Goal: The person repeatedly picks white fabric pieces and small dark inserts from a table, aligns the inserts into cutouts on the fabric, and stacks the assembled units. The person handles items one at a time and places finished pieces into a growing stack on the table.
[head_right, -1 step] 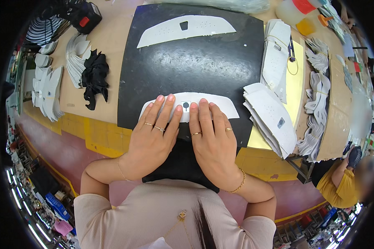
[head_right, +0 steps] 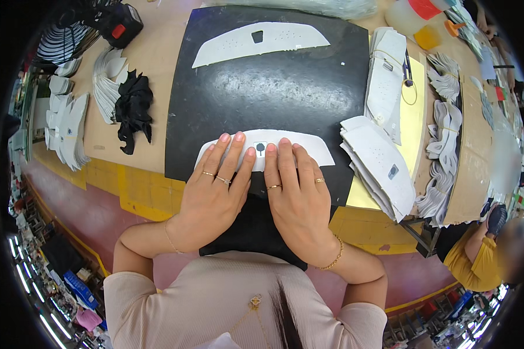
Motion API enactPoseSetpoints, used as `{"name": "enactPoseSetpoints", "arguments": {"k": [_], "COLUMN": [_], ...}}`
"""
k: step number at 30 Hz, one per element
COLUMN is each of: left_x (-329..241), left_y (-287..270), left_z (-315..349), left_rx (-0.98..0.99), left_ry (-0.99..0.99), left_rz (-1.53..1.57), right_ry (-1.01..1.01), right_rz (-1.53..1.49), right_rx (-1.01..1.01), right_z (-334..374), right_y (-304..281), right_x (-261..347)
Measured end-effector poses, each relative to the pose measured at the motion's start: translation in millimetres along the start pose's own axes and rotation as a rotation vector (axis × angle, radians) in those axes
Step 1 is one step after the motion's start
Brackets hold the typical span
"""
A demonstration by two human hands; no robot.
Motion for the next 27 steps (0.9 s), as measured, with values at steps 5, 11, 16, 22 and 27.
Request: {"name": "enactPoseSetpoints", "arguments": {"k": [5, 11, 16, 22, 27], "left_x": [0, 4, 10, 72, 130], "left_y": [-5, -2, -2, -29, -4], "left_z": [-4, -11, -13, -69, -123], "left_rx": [0.020, -0.017, -0.121, -0.110, -0.287], "left_ry": [0.034, 0.062, 0.031, -0.154, -0.277], "left_rz": [-0.018, -0.056, -0.020, 0.469, 0.272], "right_ry": [0.072, 0.062, 0.041, 0.189, 0.200], "right_rz": [-0.198, -0.099, -0.156, -0.182, -0.217], "right_rx": [-0.009, -0.077, -0.069, -0.111, -0.111], "right_z": [-9, -16, -18, -28, -28], "right_y": [1, 7, 4, 1, 15], "right_x": [-9, -9, -11, -19, -17]}}
Point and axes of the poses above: each hand's wrist, its own z-axis away from the middle knuckle, its own y-axis out of the palm, x = y × z, the point moved 1 cm from there along -z, towards the middle knuckle, and after that the axes turned 5 degrees about -x, right-handed, at the moved point
